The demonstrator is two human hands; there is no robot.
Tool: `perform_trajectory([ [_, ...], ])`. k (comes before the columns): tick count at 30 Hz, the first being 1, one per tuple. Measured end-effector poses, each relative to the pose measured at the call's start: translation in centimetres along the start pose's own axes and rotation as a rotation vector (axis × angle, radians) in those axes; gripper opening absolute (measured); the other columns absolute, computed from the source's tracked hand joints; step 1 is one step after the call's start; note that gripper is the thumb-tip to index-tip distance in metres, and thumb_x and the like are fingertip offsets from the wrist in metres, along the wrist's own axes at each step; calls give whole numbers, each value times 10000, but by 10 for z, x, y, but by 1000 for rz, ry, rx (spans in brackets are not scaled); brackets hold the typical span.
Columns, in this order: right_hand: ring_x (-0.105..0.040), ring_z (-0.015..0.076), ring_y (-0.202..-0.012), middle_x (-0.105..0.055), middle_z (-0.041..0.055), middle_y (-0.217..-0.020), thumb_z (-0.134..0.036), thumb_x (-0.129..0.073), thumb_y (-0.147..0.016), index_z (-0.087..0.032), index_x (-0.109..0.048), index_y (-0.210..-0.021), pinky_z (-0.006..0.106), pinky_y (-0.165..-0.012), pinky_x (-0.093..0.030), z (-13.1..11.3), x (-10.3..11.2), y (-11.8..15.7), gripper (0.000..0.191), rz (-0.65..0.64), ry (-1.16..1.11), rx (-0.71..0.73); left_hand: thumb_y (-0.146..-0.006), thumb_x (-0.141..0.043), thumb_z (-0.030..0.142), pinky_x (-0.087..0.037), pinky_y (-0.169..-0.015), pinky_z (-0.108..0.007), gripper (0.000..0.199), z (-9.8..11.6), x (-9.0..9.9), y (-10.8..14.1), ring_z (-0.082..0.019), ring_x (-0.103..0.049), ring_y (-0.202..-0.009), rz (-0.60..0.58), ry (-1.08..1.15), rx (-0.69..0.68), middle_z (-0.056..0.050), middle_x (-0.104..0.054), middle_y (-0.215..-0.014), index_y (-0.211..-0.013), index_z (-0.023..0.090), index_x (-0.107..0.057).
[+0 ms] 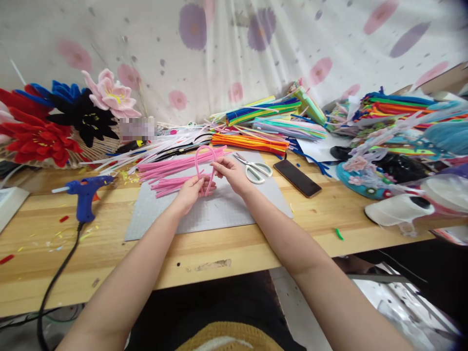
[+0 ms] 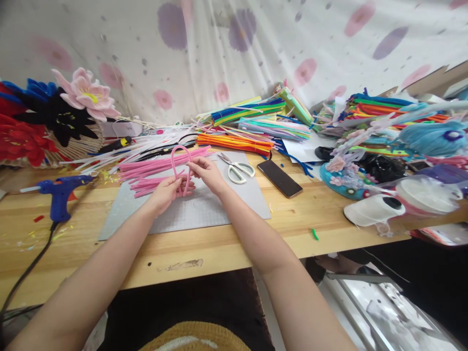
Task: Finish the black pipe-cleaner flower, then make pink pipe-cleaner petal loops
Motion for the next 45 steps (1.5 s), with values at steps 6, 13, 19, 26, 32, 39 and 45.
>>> perform_trajectory([
  [6,-437,71,-520,-545,-39,-579,-468,-652,-693,-192,-550,-694,220,-504,-336,3,0,0,295,-7,25,-4,-886,-423,198,-523,-685,-305,177,-3,-2,0,-130,-634,-676,-47,-28,16,-70,-644,-789,-957,109,-559],
  [13,-433,69,-522,-544,-39,-594,-474,-651,-697,-191,-554,-714,215,-496,-329,8,-4,1,300,-35,25,-14,-856,-481,246,-452,-572,-237,166,-1,-4,0,-76,-509,-532,-68,-63,-25,-20,-582,-698,-923,125,-573],
  [19,-384,55,-486,-499,-47,-578,-456,-675,-680,-188,-524,-662,213,-467,-280,10,-4,1,307,-46,-32,-43,-906,-336,379,-420,-583,-250,338,11,7,0,-106,-498,-591,33,-425,-152,-35,-586,-736,-933,152,-584],
  [26,-210,32,-415,-297,-95,-469,-428,-735,-594,-181,-527,-640,211,-418,-115,26,27,-3,327,126,-179,-178,-906,-326,350,-409,-870,-391,313,22,9,13,-257,-561,-1055,45,-1140,-279,-144,-617,-1112,-1052,156,-523],
  [32,-289,34,-442,-362,-81,-499,-368,-758,-550,-179,-525,-638,195,-422,-163,40,39,-3,313,242,-228,-208,-916,-294,319,-420,-790,-370,295,22,8,16,-269,-600,-977,59,-1320,-250,-144,-642,-1037,-1034,162,-514],
  [39,-464,96,-550,-518,-31,-603,-426,-606,-702,-186,-560,-757,231,-548,-354,24,66,-8,250,225,313,-146,-918,-275,309,-418,-807,-341,316,19,25,18,-246,-589,-1007,69,-1383,-180,-108,-644,-1077,-999,174,-549],
  [45,-541,252,-999,-609,128,-1040,-254,-583,-721,-150,-610,-984,349,-847,-397,-6,133,4,284,307,1340,-273,-924,-251,310,-421,-744,-322,326,31,49,20,-243,-609,-967,165,-1525,-65,-94,-657,-1035,-1009,193,-542],
])
Point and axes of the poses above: each hand's wrist, its own y-axis away from the middle knuckle, its own x-axis out of the back of the hand, z = x × y, the point moved 9 cm from there along -y, towards the middle knuckle
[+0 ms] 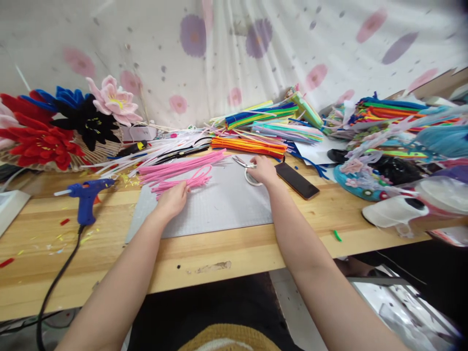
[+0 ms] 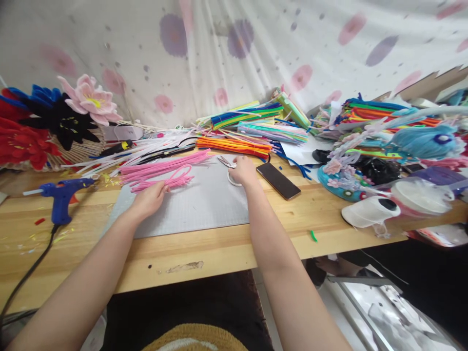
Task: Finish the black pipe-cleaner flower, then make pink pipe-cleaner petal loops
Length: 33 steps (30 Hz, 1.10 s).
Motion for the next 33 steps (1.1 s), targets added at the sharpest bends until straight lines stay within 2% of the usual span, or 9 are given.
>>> perform_trajectory([
  [3,-525,293,-1079,-573,185,-1136,-284,-598,-718,-107,-570,-1110,366,-895,-394,10,-11,1,431,-141,165,-29,-923,-242,335,-417,-694,-324,341,-5,7,0,-265,-621,-929,-3,-75,43,-103,-661,-986,-1016,190,-536],
  [7,-520,322,-1118,-559,239,-1158,-331,-580,-753,-39,-519,-1172,399,-918,-398,11,-15,3,514,-147,246,-85,-922,-222,343,-413,-685,-327,362,-12,10,-1,-272,-624,-909,9,-136,86,-112,-661,-951,-1029,188,-531],
  [12,-580,313,-1051,-598,233,-1098,-249,-633,-719,-31,-477,-1195,390,-859,-448,17,-8,6,547,-173,220,-201,-921,-207,331,-415,-689,-348,374,-21,10,-4,-286,-622,-909,36,-132,135,-127,-661,-960,-1034,183,-531],
  [16,-605,315,-999,-630,226,-1025,-263,-645,-691,-68,-607,-1022,378,-800,-472,21,-7,10,386,-284,288,-223,-918,-221,324,-411,-698,-354,360,-27,16,-5,-289,-618,-922,84,-114,173,-130,-660,-969,-1031,184,-532],
  [19,-621,302,-921,-658,171,-871,-270,-659,-659,-115,-651,-812,374,-752,-477,28,-2,9,219,-306,236,-233,-918,-227,316,-407,-694,-343,349,-33,20,-4,-278,-617,-929,110,-100,181,-121,-660,-990,-1036,194,-532],
  [22,-626,247,-798,-628,97,-706,-245,-666,-651,-135,-612,-681,347,-704,-480,33,6,7,126,-258,-175,-268,-917,-227,324,-404,-680,-339,353,-38,24,-4,-279,-621,-912,125,-100,194,-120,-663,-967,-1027,191,-535],
  [25,-607,167,-713,-620,63,-705,-240,-646,-712,-140,-597,-722,307,-697,-488,14,2,6,113,-293,-940,-217,-913,-231,321,-408,-684,-342,351,-40,24,-4,-279,-620,-912,122,-103,200,-123,-663,-966,-1022,190,-537],
  [28,-589,140,-697,-644,70,-778,-402,-605,-787,-143,-609,-822,304,-707,-494,-32,-15,14,261,-522,-1482,-122,-909,-236,315,-416,-698,-351,351,-35,18,-5,-283,-618,-922,88,-111,187,-127,-662,-979,-1030,189,-541],
  [33,-599,185,-735,-657,120,-807,-741,-316,-786,-100,-603,-927,337,-699,-500,-104,-56,56,716,-1072,-1767,-87,-907,-233,315,-427,-723,-374,367,-28,13,-4,-289,-622,-901,75,-95,206,-137,-664,-964,-1025,188,-556],
])
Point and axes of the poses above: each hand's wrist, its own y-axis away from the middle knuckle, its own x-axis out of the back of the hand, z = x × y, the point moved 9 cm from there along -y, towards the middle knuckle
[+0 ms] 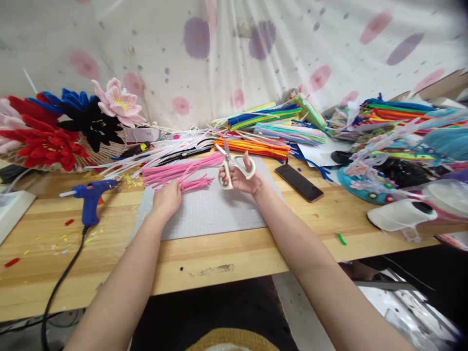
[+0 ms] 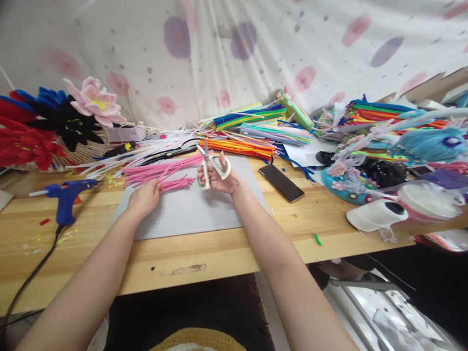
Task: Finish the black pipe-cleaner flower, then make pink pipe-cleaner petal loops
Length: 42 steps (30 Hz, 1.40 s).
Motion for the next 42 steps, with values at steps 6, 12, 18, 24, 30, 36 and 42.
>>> perform_trajectory([
  [6,-626,213,-759,-663,154,-823,-808,-211,-740,-57,-572,-996,365,-736,-503,45,-29,-5,871,-177,-22,-225,-912,-206,327,-433,-717,-381,404,-2,0,0,-287,-622,-899,10,56,41,-147,-662,-987,-1048,185,-559],
  [12,-625,216,-812,-658,168,-854,-778,-210,-769,-51,-559,-1013,389,-805,-491,51,-27,-9,843,-113,-54,-245,-913,-233,326,-425,-692,-346,381,19,-2,5,-267,-629,-884,25,33,-69,-126,-670,-951,-1046,182,-560],
  [18,-603,213,-819,-649,154,-853,-771,-215,-776,-55,-554,-1011,383,-812,-489,38,-20,-10,827,-45,-124,-149,-918,-244,309,-420,-691,-333,361,43,-7,14,-261,-633,-896,48,51,-184,-116,-674,-954,-1036,179,-559],
  [24,-559,193,-732,-607,114,-782,-744,-233,-799,-66,-545,-1002,361,-713,-495,32,-17,-10,773,-43,-172,-96,-887,-289,228,-428,-740,-327,328,50,-11,14,-242,-624,-951,-9,90,-221,-89,-673,-1036,-1058,196,-568],
  [30,-468,139,-603,-485,33,-669,-735,-229,-810,-96,-526,-922,278,-571,-457,31,-21,-12,714,-58,-244,-48,-873,-293,208,-431,-768,-304,334,49,-11,12,-218,-617,-962,20,152,-249,-70,-674,-1042,-1028,208,-589],
  [36,-407,112,-532,-403,-6,-606,-729,-171,-821,-134,-493,-844,245,-500,-408,28,-28,-10,677,-103,-205,-66,-866,-302,200,-434,-784,-303,335,50,-11,12,-219,-616,-965,0,156,-241,-58,-675,-1045,-1025,211,-597],
  [42,-319,77,-434,-332,-49,-522,-711,-176,-838,-140,-493,-791,197,-410,-330,28,-19,-14,654,-75,-133,-84,-872,-300,216,-435,-772,-306,337,45,-10,12,-224,-618,-966,-3,152,-201,-65,-673,-1048,-1020,216,-603],
])
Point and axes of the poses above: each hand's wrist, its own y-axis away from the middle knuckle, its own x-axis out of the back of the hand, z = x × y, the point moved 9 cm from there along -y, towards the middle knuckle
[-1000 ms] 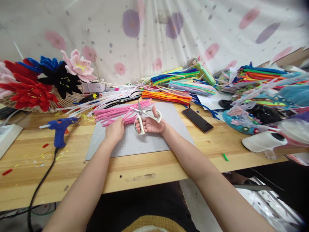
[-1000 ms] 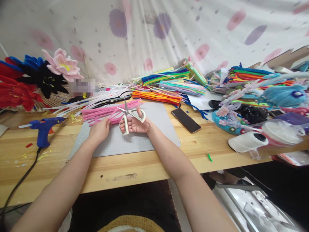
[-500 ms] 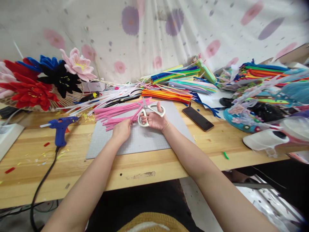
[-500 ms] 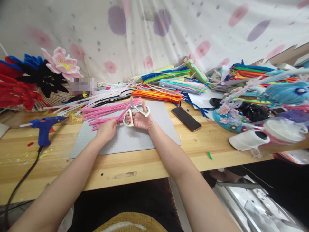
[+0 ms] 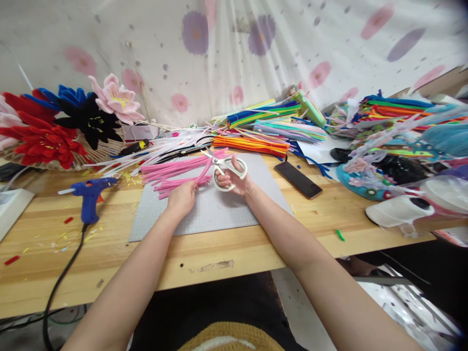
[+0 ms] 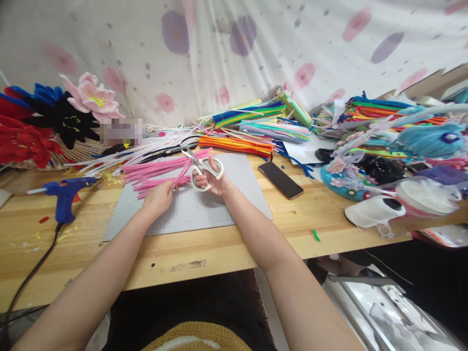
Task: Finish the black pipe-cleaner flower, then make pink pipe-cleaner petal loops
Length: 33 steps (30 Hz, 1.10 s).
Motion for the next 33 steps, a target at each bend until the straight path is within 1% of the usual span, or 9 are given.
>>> perform_trajectory([
  [2,-307,68,-419,-336,-51,-505,-709,-172,-839,-133,-507,-775,184,-398,-309,1,3,-1,670,22,38,-2,-875,-297,231,-433,-758,-312,337,-2,1,1,-231,-619,-954,8,-5,7,-72,-674,-1037,-1024,214,-599],
  [7,-463,122,-531,-493,26,-590,-770,-172,-785,-119,-553,-808,254,-520,-421,4,8,6,755,37,215,-95,-894,-271,253,-421,-746,-313,345,-14,14,1,-234,-613,-945,55,-21,80,-73,-677,-994,-1019,220,-591],
  [11,-476,136,-563,-503,27,-621,-793,-156,-763,-121,-562,-830,280,-566,-430,-19,17,22,788,93,321,-21,-899,-258,249,-421,-757,-325,364,-38,37,-1,-239,-599,-965,162,-33,154,-74,-661,-1040,-1072,227,-578],
  [17,-486,150,-632,-468,17,-640,-770,-83,-781,-173,-540,-832,295,-641,-432,-78,48,60,754,434,585,331,-883,-329,350,-418,-850,-330,392,-52,42,-5,-238,-547,-1025,184,-112,-43,-88,-610,-1049,-1107,214,-619],
  [23,-520,142,-653,-504,17,-703,-748,-188,-792,-198,-500,-876,274,-631,-442,-105,84,82,638,771,954,439,-717,-510,247,-362,-978,-328,411,-45,40,-2,-224,-499,-1092,165,-79,-136,-40,-583,-1117,-1109,243,-633],
  [26,-536,141,-652,-551,19,-743,-697,-394,-768,-193,-507,-930,263,-615,-431,-115,98,91,541,1000,1193,401,-749,-471,240,-352,-998,-319,360,-51,51,-6,-218,-493,-1108,250,-25,-61,-47,-591,-1123,-1065,221,-643],
  [29,-591,212,-813,-621,79,-862,-631,-512,-737,-176,-559,-941,314,-716,-441,-120,99,99,501,1250,1521,223,-808,-429,291,-381,-959,-323,303,-60,59,-16,-228,-518,-1068,308,-27,38,-78,-608,-1079,-987,193,-654],
  [31,-598,268,-920,-639,130,-944,-581,-513,-753,-160,-591,-958,355,-775,-439,-119,97,99,474,1342,1706,33,-821,-437,339,-406,-914,-337,293,-61,58,-28,-240,-535,-1035,282,-75,51,-92,-617,-1043,-959,191,-650],
  [33,-593,301,-982,-632,180,-1020,-531,-505,-766,-127,-604,-994,371,-804,-440,-114,95,96,475,1350,1836,-114,-809,-472,371,-420,-880,-348,284,-57,53,-41,-252,-545,-1012,219,-158,15,-102,-622,-1010,-943,189,-644],
])
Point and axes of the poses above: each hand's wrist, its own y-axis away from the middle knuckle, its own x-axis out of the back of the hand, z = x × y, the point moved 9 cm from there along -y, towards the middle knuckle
